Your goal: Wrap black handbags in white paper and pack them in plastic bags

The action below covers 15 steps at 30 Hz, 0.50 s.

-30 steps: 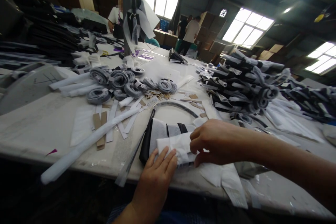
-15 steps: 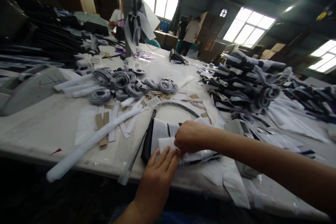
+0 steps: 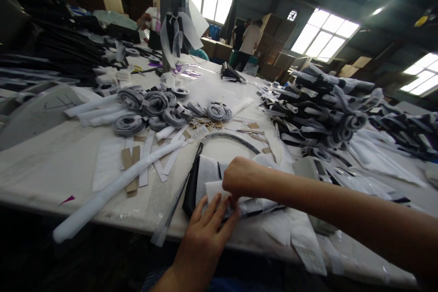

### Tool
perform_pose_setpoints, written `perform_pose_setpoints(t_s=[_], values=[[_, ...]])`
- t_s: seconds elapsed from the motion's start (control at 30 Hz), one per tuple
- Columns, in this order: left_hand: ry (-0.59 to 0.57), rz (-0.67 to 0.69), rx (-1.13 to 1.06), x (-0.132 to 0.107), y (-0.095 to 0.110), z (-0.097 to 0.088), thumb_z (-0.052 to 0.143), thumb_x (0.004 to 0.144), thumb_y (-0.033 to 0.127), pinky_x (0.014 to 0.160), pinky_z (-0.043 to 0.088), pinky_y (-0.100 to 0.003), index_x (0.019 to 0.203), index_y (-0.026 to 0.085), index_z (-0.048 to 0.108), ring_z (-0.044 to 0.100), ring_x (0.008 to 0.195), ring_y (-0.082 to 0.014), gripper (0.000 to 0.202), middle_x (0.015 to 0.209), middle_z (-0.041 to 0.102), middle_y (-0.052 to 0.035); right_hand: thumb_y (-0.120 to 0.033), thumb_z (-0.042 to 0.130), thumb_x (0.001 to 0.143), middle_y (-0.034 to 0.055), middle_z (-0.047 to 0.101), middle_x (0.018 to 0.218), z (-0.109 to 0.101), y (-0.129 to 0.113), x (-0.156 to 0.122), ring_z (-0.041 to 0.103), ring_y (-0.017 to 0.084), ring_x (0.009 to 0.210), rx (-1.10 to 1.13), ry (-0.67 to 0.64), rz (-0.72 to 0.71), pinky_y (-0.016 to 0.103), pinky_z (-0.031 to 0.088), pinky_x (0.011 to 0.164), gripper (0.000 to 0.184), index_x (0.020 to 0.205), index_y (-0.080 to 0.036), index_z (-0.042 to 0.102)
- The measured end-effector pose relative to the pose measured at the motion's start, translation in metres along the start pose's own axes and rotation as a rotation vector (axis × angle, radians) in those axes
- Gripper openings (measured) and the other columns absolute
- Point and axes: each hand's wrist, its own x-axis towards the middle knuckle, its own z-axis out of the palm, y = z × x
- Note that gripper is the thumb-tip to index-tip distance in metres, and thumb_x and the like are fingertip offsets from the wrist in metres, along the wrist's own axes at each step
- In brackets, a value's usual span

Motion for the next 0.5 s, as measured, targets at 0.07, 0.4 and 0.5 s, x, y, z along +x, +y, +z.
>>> perform_pose_setpoints(t_s=[0.07, 0.4, 0.5], values=[[-0.002, 0.006, 0.011, 0.000, -0.001, 0.000, 0.032, 0.099, 0.009, 0.102, 0.049, -0.047, 0.136, 0.029, 0.058, 0.057, 0.127, -0.0269, 0.049, 0.139, 0.060, -0.0053, -0.046, 0.073, 0.083, 0.0082, 0.075, 0.073, -0.006, 0.000, 0.001, 0.072, 0.022, 0.073, -0.064, -0.048, -0.012, 0.025, 0.043, 0.058, 0.027, 0.081, -0.019, 0.078], [-0.008, -0.005, 0.023, -0.002, 0.000, 0.002, 0.038, 0.099, 0.011, 0.105, 0.045, -0.046, 0.134, 0.029, 0.060, 0.057, 0.127, -0.0259, 0.045, 0.139, 0.060, -0.0042, -0.065, 0.071, 0.074, 0.0100, 0.076, 0.076, -0.005, 0.019, 0.007, 0.071, 0.023, 0.072, -0.069, -0.028, 0.013, 0.026, 0.037, 0.056, 0.049, 0.087, -0.018, 0.078], [0.009, -0.003, 0.027, -0.002, 0.001, 0.003, 0.036, 0.100, 0.011, 0.106, 0.042, -0.045, 0.132, 0.028, 0.061, 0.056, 0.128, -0.0251, 0.044, 0.140, 0.060, -0.0039, -0.071, 0.074, 0.065, 0.0071, 0.075, 0.078, 0.003, 0.034, 0.012, 0.068, 0.022, 0.071, 0.072, -0.038, 0.097, 0.026, 0.034, 0.057, 0.054, 0.087, -0.021, 0.076]])
